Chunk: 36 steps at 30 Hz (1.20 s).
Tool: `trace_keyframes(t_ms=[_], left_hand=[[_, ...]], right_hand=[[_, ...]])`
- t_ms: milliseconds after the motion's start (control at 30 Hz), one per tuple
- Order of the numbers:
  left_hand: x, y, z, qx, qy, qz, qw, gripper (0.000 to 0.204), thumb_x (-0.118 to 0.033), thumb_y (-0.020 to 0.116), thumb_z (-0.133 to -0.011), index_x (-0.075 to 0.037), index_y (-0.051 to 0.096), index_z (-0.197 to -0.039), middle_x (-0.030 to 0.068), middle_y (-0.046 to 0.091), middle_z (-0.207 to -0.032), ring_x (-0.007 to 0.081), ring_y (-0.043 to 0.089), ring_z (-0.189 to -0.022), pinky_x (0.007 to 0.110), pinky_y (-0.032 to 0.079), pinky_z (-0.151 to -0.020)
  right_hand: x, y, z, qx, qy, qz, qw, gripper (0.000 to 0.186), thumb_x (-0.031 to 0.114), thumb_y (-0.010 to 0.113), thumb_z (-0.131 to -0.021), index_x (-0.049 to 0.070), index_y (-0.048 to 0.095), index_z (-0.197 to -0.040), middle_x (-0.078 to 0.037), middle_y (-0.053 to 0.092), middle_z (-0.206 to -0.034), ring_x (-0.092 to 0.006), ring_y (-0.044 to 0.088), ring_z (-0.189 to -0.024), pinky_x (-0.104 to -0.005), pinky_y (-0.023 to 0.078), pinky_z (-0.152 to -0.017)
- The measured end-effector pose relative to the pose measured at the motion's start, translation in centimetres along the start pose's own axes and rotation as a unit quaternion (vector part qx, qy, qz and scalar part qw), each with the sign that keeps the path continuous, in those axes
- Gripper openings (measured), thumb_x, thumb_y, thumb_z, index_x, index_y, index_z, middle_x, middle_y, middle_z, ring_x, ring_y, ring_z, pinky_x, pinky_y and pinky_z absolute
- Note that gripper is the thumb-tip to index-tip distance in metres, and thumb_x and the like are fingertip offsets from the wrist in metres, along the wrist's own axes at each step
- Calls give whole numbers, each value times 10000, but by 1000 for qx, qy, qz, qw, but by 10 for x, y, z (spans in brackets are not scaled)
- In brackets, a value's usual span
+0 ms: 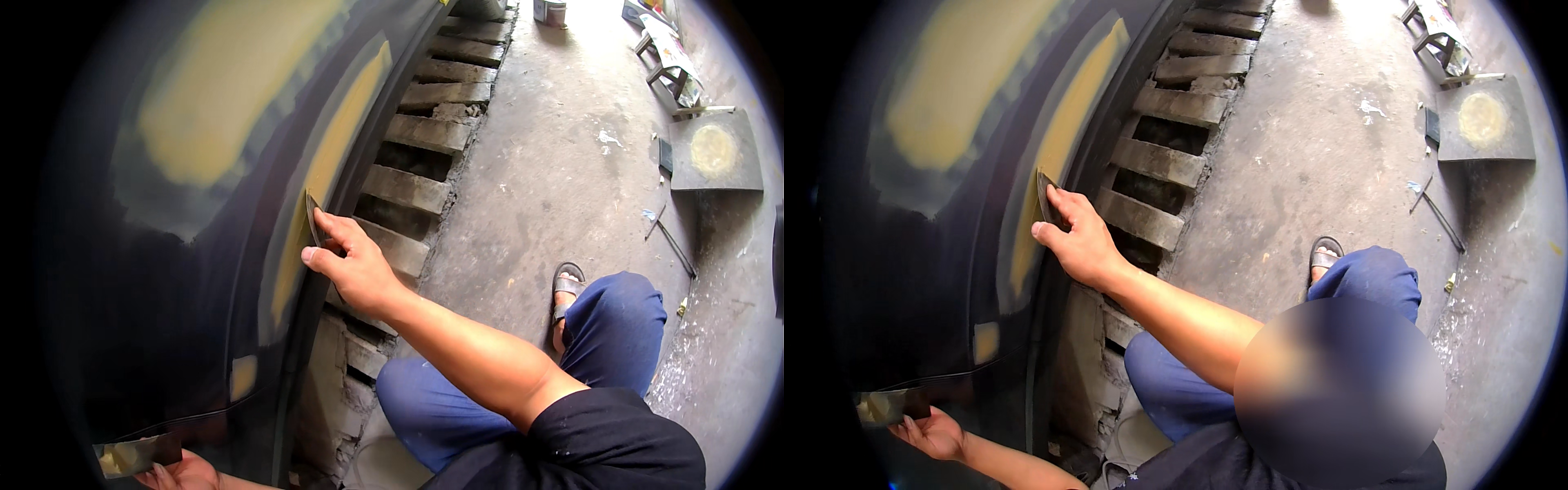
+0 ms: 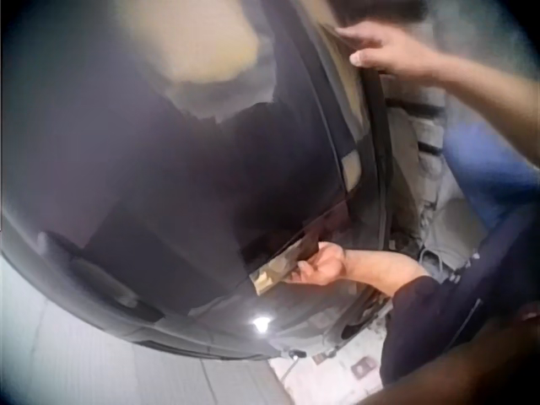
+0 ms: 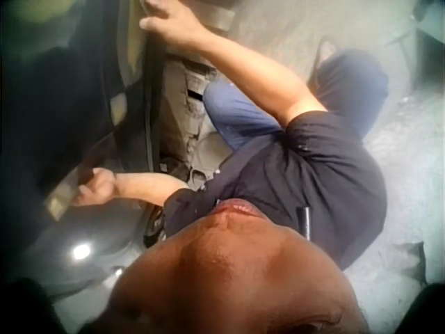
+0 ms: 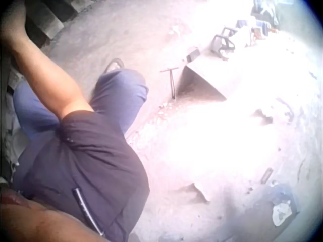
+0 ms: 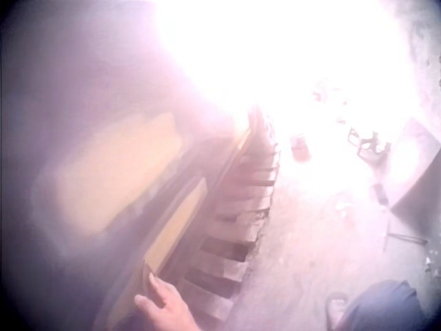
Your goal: The person applies a yellow body filler to a car's side panel using a metal spreader. They repeatedly scoop filler from the spreader and smooth it onto the panel surface.
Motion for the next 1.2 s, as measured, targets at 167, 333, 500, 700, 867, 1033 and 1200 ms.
trace_keyframes(t_ms=[167, 333, 500, 700, 867, 1033, 1200], left_hand=[[2, 6, 3, 17, 3, 14, 1000, 431, -57, 483, -909, -37, 458, -1339, 144, 469, -1377, 268, 466, -1253, 380, 370, -1067], [4, -2, 1, -2, 1, 13, 1000, 414, -57, 485, -907, -39, 483, -1321, 143, 486, -1358, 267, 471, -1247, 387, 368, -1068], [4, 3, 7, -10, -4, 27, 1000, 412, -49, 483, -903, -38, 495, -1314, 144, 491, -1351, 263, 464, -1255, 398, 357, -1075], [3, 7, 11, 12, -7, 41, 999, 431, -47, 472, -895, -23, 477, -1325, 147, 473, -1368, 268, 456, -1262, 412, 356, -1075], [9, 9, 13, 11, -3, 54, 998, 443, -46, 456, -896, -14, 457, -1338, 144, 470, -1372, 275, 459, -1255, 419, 361, -1070], [18, 22, 24, 24, -63, 32, 997, 464, -51, 439, -901, -12, 385, -1360, 155, 478, -1340, 273, 485, -1215, 414, 376, -1043], [46, 102, 109, 55, -253, 39, 965, 498, -17, 486, -832, 24, 397, -1320, 158, 508, -1278, 257, 521, -1155, 402, 403, -1024]], right_hand=[[-9, 24, 25, 14, -16, 17, 1000, 673, 282, 625, -832, -36, 397, -1380, -196, 395, -1397, -295, 389, -1318, -351, 322, -1084], [-14, 47, 51, 16, -46, 39, 998, 670, 285, 633, -850, -47, 388, -1378, -206, 383, -1400, -310, 381, -1321, -361, 318, -1087], [-31, 69, 75, 29, -35, 85, 995, 694, 295, 670, -869, -13, 364, -1411, -141, 371, -1395, -188, 438, -1210, -259, 435, -871], [-35, 90, 101, 34, -62, 112, 991, 684, 304, 652, -879, -33, 367, -1401, -193, 358, -1407, -274, 387, -1299, -329, 357, -1032], [-40, 105, 117, 76, -27, 82, 993, 673, 311, 635, -891, -32, 361, -1402, -209, 344, -1414, -319, 350, -1331, -365, 309, -1083], [-41, 121, 134, 187, 4, 78, 979, 637, 309, 610, -902, -1, 375, -1407, -202, 360, -1419, -317, 340, -1341, -377, 280, -1100], [11, 66, 123, 248, -32, -74, 965, 553, 244, 612, -894, 7, 447, -1366, -185, 391, -1425, -324, 385, -1313, -384, 312, -1074]])
Point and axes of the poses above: each hand's wrist, its own z-axis away from the middle knuckle, its own y-axis out of the palm, x = y × z, the point moved 10 cm from there along -z, towards the middle knuckle
